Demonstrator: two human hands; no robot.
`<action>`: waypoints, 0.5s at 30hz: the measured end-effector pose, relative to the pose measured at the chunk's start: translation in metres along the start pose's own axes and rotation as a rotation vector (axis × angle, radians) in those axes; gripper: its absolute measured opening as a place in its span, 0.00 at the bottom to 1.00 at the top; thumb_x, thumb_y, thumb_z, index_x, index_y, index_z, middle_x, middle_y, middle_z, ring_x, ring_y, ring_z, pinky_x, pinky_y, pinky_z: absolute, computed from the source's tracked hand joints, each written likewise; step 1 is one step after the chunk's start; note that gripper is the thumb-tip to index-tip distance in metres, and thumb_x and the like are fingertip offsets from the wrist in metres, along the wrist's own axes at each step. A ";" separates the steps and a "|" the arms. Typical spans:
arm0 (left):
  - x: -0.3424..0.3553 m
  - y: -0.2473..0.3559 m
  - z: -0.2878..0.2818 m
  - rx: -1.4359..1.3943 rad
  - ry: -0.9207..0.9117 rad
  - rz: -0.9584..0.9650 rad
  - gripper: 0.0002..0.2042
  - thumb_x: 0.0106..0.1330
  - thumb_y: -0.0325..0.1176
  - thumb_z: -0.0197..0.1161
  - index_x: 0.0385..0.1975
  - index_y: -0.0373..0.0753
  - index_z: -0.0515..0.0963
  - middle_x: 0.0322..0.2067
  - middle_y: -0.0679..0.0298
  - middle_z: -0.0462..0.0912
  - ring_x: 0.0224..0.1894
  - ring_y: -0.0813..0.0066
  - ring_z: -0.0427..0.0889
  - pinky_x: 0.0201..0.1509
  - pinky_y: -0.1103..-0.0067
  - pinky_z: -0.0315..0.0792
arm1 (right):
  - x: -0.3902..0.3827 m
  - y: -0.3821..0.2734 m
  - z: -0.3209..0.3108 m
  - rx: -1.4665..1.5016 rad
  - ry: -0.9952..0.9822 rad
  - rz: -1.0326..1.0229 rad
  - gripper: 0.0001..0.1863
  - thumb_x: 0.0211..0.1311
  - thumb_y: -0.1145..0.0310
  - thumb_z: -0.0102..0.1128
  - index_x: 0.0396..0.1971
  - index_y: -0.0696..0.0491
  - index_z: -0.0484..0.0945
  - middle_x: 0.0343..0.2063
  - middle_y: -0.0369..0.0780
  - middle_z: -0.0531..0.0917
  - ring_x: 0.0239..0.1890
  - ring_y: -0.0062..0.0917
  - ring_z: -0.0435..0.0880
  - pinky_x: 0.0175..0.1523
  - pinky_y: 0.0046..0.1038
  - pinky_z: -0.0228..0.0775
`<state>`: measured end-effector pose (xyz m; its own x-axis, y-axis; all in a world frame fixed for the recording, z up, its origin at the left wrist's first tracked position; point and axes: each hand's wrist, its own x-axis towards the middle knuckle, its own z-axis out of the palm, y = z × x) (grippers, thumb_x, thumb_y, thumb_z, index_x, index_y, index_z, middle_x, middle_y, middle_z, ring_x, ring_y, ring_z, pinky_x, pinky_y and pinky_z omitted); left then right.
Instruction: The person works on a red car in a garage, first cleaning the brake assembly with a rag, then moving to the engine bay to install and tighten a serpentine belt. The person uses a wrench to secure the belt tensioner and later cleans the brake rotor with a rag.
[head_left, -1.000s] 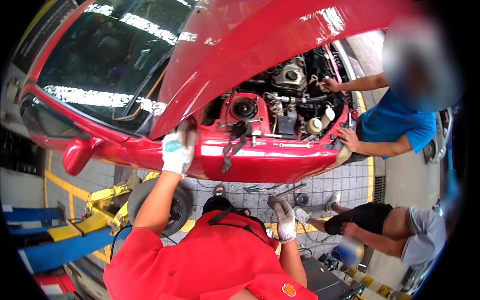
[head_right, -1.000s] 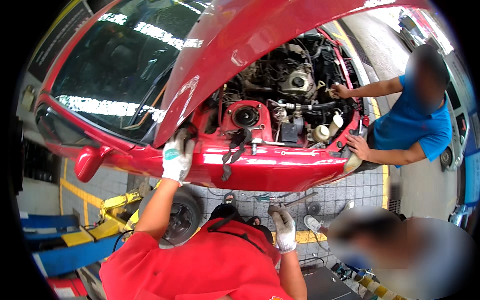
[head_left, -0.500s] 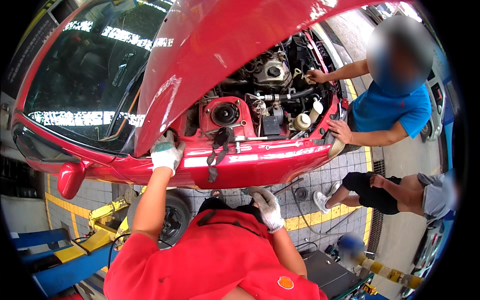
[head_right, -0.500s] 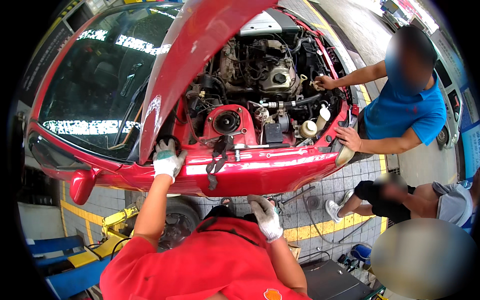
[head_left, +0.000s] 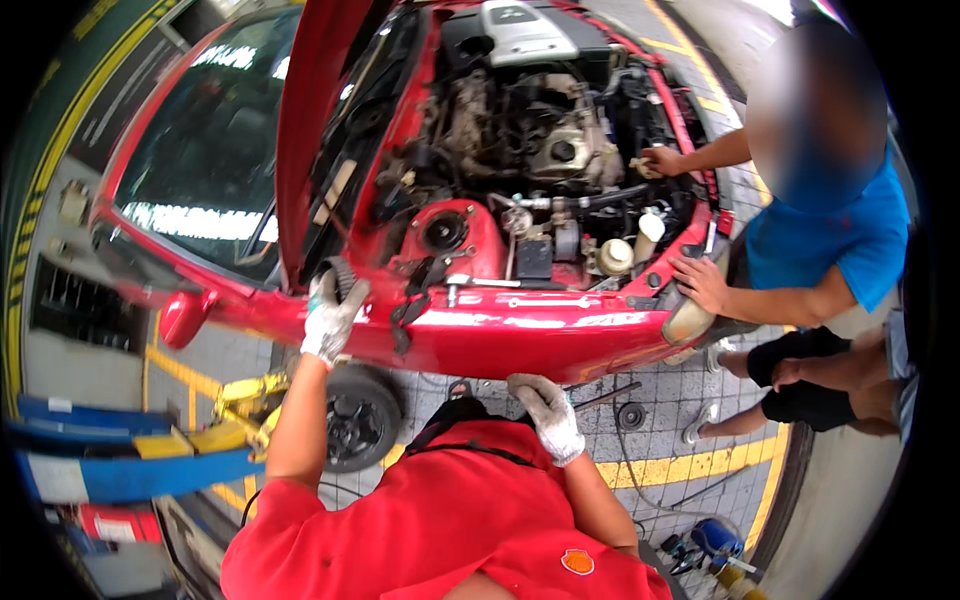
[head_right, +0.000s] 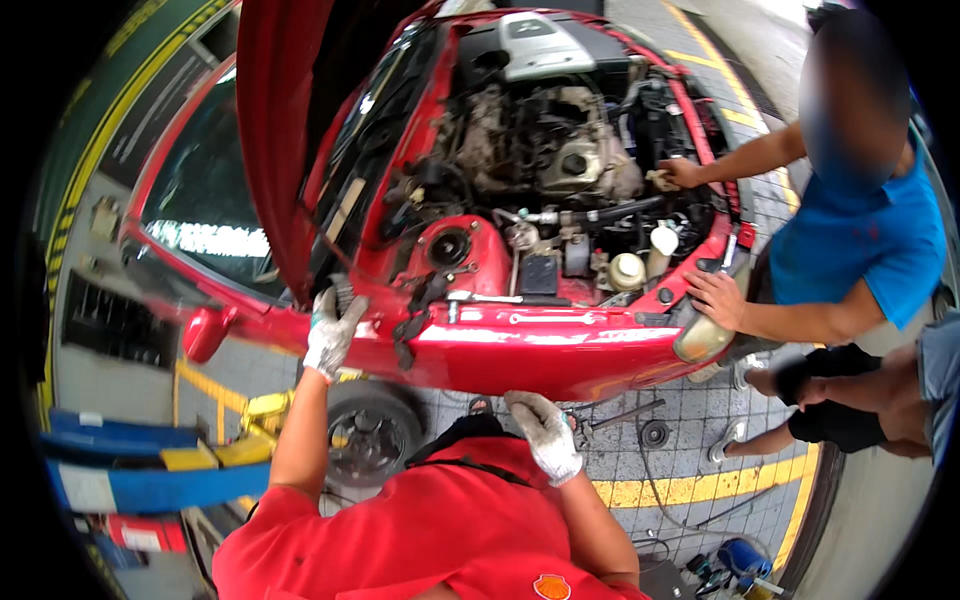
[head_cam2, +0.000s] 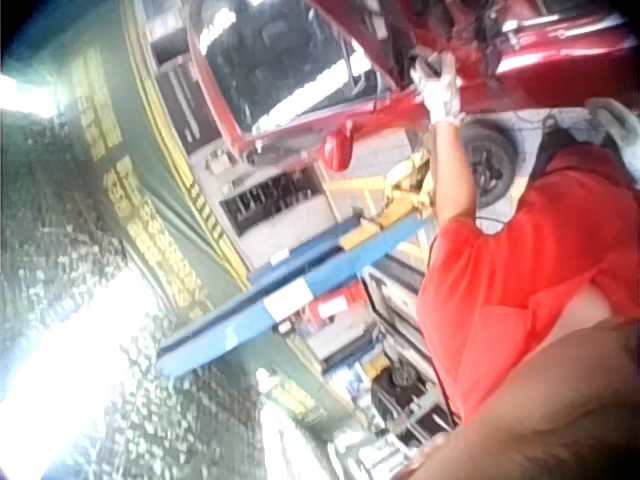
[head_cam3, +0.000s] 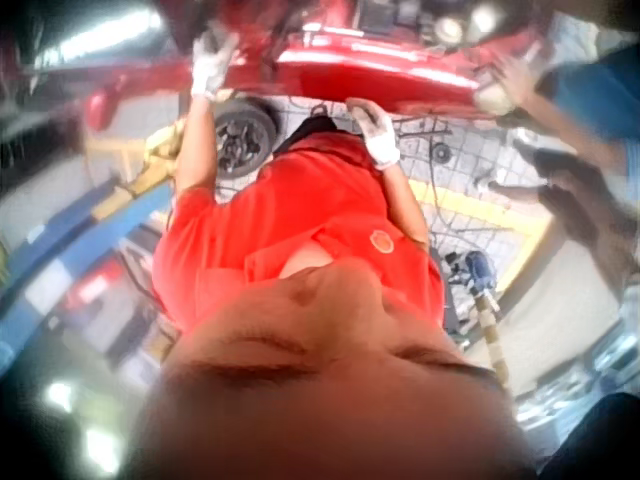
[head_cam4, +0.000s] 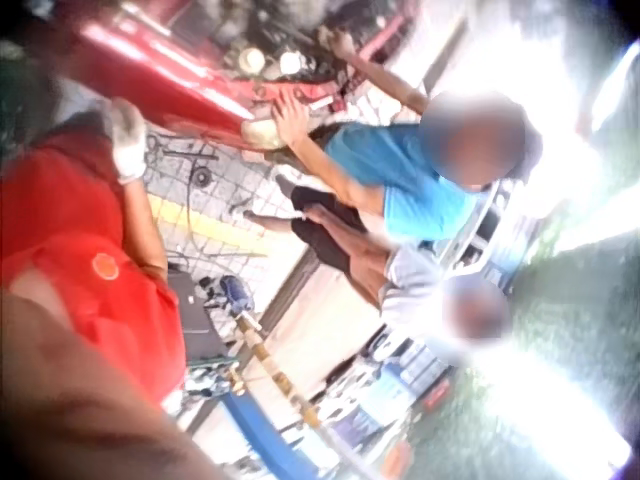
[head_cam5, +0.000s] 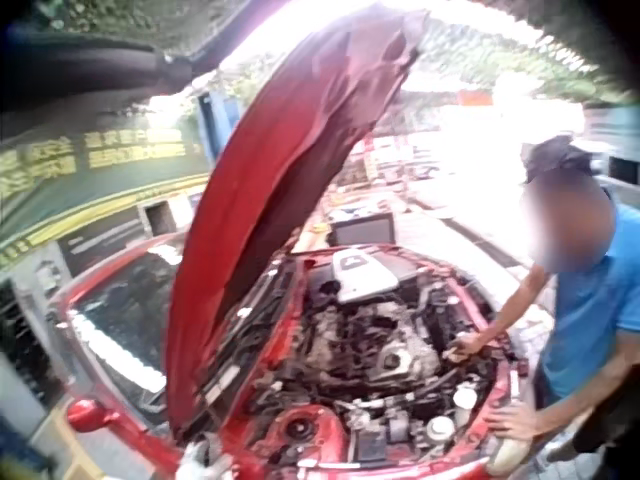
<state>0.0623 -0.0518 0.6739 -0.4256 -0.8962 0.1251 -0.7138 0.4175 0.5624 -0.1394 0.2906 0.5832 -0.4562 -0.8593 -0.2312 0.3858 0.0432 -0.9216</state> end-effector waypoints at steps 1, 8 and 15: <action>-0.005 -0.006 0.005 -0.153 -0.004 -0.053 0.29 0.63 0.51 0.71 0.51 0.30 0.77 0.51 0.49 0.77 0.49 0.57 0.76 0.53 0.67 0.71 | -0.001 0.005 -0.004 -0.044 -0.009 -0.017 0.11 0.73 0.74 0.56 0.49 0.60 0.82 0.42 0.37 0.86 0.44 0.19 0.81 0.52 0.22 0.73; -0.088 0.035 -0.011 -1.243 0.019 -0.351 0.19 0.75 0.49 0.60 0.54 0.42 0.77 0.43 0.66 0.83 0.36 0.77 0.82 0.37 0.81 0.75 | -0.005 -0.008 -0.010 -0.052 -0.207 0.074 0.12 0.72 0.76 0.55 0.51 0.62 0.81 0.43 0.40 0.85 0.47 0.23 0.82 0.56 0.26 0.74; -0.175 0.072 0.029 -1.777 -0.248 -0.587 0.21 0.74 0.48 0.60 0.58 0.42 0.75 0.51 0.62 0.80 0.55 0.66 0.79 0.60 0.69 0.74 | -0.013 -0.048 0.061 -0.333 -0.457 -0.091 0.28 0.62 0.76 0.67 0.62 0.61 0.72 0.51 0.46 0.82 0.53 0.33 0.84 0.59 0.33 0.75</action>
<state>0.0693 0.1397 0.6689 -0.5501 -0.7413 -0.3846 0.4788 -0.6573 0.5820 -0.1032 0.2689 0.6494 -0.0540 -0.9969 -0.0567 0.0535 0.0538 -0.9971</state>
